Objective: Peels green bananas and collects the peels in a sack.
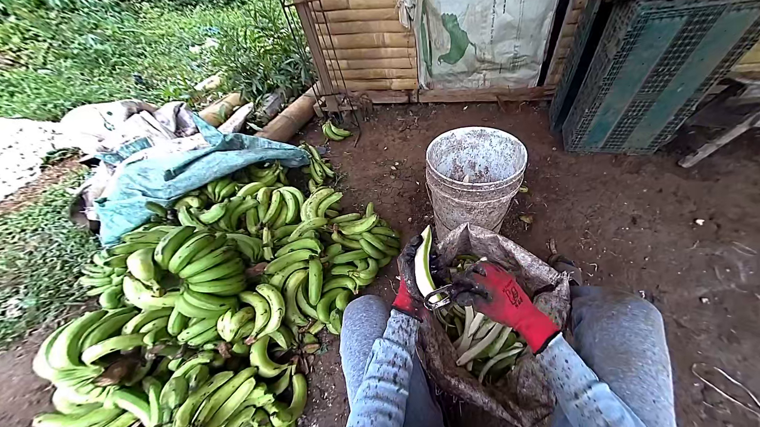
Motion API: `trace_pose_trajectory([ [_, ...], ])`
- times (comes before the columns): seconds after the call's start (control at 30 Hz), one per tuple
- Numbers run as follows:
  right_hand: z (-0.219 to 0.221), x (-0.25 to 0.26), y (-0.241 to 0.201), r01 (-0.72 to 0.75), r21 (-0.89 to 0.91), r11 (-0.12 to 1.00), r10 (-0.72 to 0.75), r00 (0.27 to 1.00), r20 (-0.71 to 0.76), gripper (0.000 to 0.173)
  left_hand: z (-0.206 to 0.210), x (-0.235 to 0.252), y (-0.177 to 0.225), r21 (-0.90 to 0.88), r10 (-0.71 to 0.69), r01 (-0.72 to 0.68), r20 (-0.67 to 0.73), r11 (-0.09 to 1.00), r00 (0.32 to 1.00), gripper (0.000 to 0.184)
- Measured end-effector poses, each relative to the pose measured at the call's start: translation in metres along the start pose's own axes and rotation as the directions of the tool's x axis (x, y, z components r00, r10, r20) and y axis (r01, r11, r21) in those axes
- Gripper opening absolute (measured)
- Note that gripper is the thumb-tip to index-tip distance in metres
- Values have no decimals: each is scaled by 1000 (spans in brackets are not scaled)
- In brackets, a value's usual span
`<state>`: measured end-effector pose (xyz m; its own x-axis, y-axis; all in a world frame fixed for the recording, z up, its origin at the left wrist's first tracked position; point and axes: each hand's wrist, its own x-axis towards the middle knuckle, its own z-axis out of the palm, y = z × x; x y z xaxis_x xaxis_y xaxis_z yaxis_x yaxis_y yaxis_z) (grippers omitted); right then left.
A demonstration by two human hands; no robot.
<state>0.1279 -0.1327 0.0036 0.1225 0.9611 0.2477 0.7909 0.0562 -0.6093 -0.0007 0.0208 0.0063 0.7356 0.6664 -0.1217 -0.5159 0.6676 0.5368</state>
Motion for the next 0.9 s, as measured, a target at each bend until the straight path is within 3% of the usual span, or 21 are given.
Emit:
trace_pose_trajectory([
  [0.1, 14, -1, 4, 87, -60, 994, -94, 985, -141, 38, 3, 0, 4, 7, 65, -65, -13, 998, 998, 52],
  [0.2, 18, 1, 3, 85, -49, 995, -92, 983, -158, 38, -7, 0, 6, -70, 84, -84, -2, 994, 996, 54],
  [0.27, 17, 1, -2, 60, -85, 995, -73, 984, -160, 38, -4, -4, 7, 71, 120, -114, -79, 991, 990, 52],
  [0.3, 15, 3, -7, 11, -89, 996, -26, 986, -166, 38, 0, -7, 7, 207, 181, -156, -107, 966, 978, 46],
  [0.37, 5, 11, -19, -216, -32, 976, 209, 968, -136, 40, 7, -18, -1, 501, 262, -201, -55, 842, 964, 38],
  [0.43, -3, 26, -12, -455, 40, 890, 456, 881, -129, 42, 8, -26, -12, 680, 233, -196, 38, 706, 972, 38],
  [0.5, -8, 32, 6, -577, 110, 810, 587, 793, -162, 41, 6, -27, -16, 832, 191, -205, 122, 516, 974, 39],
  [0.57, -9, 28, 19, -586, 184, 789, 614, 755, -231, 41, 15, -16, -20, 866, 280, -174, 41, 469, 959, 36],
  [0.67, -6, 21, 24, -545, 282, 789, 611, 743, -274, 38, 46, 6, -8, 789, 367, -227, 2, 571, 930, 39],
  [0.8, 2, 13, 34, -510, 399, 762, 632, 720, -287, 37, 93, 33, 18, 815, 369, -286, 96, 505, 924, 38],
  [0.83, 1, 11, 38, -505, 417, 756, 637, 714, -290, 39, 91, 34, 20, 891, 271, -237, 135, 388, 953, 35],
  [0.9, -5, 10, 39, -507, 451, 735, 660, 686, -305, 39, 67, 21, 2, 986, -57, -125, 120, -108, 991, 26],
])
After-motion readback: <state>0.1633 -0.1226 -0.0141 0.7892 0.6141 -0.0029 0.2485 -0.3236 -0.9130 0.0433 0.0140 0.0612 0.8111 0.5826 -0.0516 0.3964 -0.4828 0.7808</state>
